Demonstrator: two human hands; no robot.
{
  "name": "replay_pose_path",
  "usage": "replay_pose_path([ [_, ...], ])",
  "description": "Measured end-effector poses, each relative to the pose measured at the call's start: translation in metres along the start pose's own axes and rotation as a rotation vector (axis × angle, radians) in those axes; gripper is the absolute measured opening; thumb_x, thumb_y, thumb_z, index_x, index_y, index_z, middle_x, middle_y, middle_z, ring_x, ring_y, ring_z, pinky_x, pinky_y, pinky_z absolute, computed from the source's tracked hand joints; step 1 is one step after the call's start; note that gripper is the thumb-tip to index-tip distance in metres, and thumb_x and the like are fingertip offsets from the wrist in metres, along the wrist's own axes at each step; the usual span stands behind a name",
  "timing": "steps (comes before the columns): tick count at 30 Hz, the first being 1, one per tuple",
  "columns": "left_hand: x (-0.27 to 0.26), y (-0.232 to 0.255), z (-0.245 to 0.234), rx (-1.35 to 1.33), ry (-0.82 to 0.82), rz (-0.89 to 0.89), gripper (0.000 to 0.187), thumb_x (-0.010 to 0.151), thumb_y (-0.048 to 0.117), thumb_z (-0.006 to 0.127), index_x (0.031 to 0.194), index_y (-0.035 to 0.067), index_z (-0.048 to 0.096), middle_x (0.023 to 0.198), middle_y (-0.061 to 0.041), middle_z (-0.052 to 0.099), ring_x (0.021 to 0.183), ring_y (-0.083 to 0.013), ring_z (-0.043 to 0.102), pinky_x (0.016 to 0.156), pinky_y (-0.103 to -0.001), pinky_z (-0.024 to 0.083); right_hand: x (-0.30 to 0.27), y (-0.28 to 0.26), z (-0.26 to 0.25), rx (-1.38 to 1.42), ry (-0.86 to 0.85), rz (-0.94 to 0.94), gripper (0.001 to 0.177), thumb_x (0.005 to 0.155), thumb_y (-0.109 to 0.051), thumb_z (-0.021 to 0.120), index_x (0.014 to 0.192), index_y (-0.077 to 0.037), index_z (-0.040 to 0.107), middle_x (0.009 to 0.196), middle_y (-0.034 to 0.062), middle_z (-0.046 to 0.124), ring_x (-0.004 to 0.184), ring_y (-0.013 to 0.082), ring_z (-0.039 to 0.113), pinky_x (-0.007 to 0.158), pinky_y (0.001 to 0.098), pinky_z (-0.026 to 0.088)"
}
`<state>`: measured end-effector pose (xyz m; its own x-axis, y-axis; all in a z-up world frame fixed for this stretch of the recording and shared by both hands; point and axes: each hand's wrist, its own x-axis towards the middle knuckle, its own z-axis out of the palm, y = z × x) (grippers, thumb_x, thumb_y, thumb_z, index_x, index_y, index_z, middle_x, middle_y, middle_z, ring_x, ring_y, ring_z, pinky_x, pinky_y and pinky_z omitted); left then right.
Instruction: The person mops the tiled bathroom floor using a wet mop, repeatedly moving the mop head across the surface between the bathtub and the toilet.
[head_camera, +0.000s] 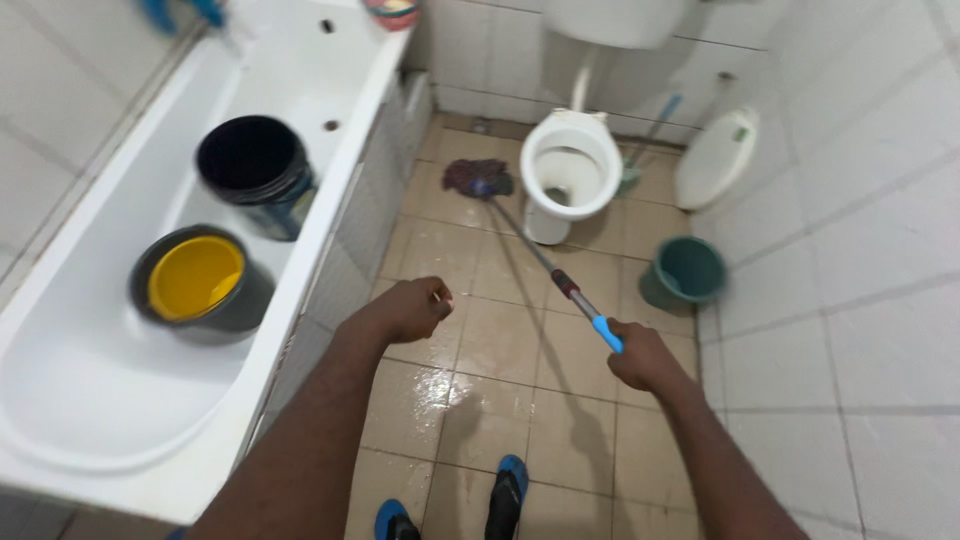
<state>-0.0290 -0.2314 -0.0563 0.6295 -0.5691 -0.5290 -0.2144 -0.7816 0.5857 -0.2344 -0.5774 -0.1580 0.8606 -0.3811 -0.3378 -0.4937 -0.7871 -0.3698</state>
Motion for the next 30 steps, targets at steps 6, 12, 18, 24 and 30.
replay_pose_path([
  [6, 0.027, 0.037, 0.0, -0.004, -0.069, 0.143, 0.036, 0.098, 0.031, 0.058, 0.126, 0.008, 0.064, 0.108, -0.01, 0.076, 0.082, -0.0205, 0.077, 0.079, -0.039, 0.061, -0.106, 0.016, -0.091, 0.204, -0.284, 0.284, 0.069, 0.08, -0.006, 0.067, 0.147, -0.022, 0.058, 0.07, 0.0077, 0.059, 0.058, 0.0193, 0.055, 0.058, 0.0362, 0.051],
  [12, 0.023, 0.012, -0.012, 0.052, -0.102, 0.062, 0.037, 0.1, 0.033, 0.058, 0.126, 0.008, 0.066, 0.109, -0.014, 0.078, 0.085, -0.02, 0.076, 0.082, -0.04, 0.058, -0.14, 0.014, -0.163, 0.104, -0.341, 0.437, 0.061, 0.089, -0.012, 0.076, 0.146, -0.029, 0.06, 0.065, 0.0045, 0.051, 0.053, 0.0175, 0.043, 0.054, 0.0376, 0.045],
  [18, 0.01, -0.027, -0.028, 0.018, -0.072, -0.014, 0.034, 0.099, 0.03, 0.059, 0.125, 0.009, 0.064, 0.108, -0.009, 0.076, 0.085, -0.0206, 0.077, 0.083, -0.039, 0.058, -0.067, -0.008, -0.127, -0.035, -0.191, 0.3, 0.046, 0.086, -0.02, 0.078, 0.132, -0.02, 0.073, 0.062, 0.0086, 0.063, 0.051, 0.0178, 0.054, 0.056, 0.0368, 0.049],
  [24, -0.032, -0.063, -0.058, -0.303, 0.158, -0.044, 0.025, 0.1, 0.021, 0.054, 0.115, 0.006, 0.068, 0.1, -0.007, 0.079, 0.078, -0.0172, 0.077, 0.078, -0.036, 0.059, 0.045, -0.044, -0.038, 0.042, -0.163, 0.246, 0.048, 0.083, -0.019, 0.077, 0.13, -0.011, 0.071, 0.071, 0.0138, 0.074, 0.053, 0.0231, 0.068, 0.058, 0.0388, 0.057],
  [30, -0.092, -0.102, -0.089, -0.387, 0.4, -0.129, 0.023, 0.1, 0.018, 0.054, 0.113, 0.006, 0.067, 0.096, -0.005, 0.078, 0.075, -0.0153, 0.076, 0.077, -0.034, 0.059, 0.143, -0.125, 0.026, 0.047, -0.097, 0.09, 0.053, 0.078, -0.009, 0.071, 0.132, -0.009, 0.069, 0.081, 0.0244, 0.077, 0.064, 0.0331, 0.077, 0.065, 0.0457, 0.062],
])
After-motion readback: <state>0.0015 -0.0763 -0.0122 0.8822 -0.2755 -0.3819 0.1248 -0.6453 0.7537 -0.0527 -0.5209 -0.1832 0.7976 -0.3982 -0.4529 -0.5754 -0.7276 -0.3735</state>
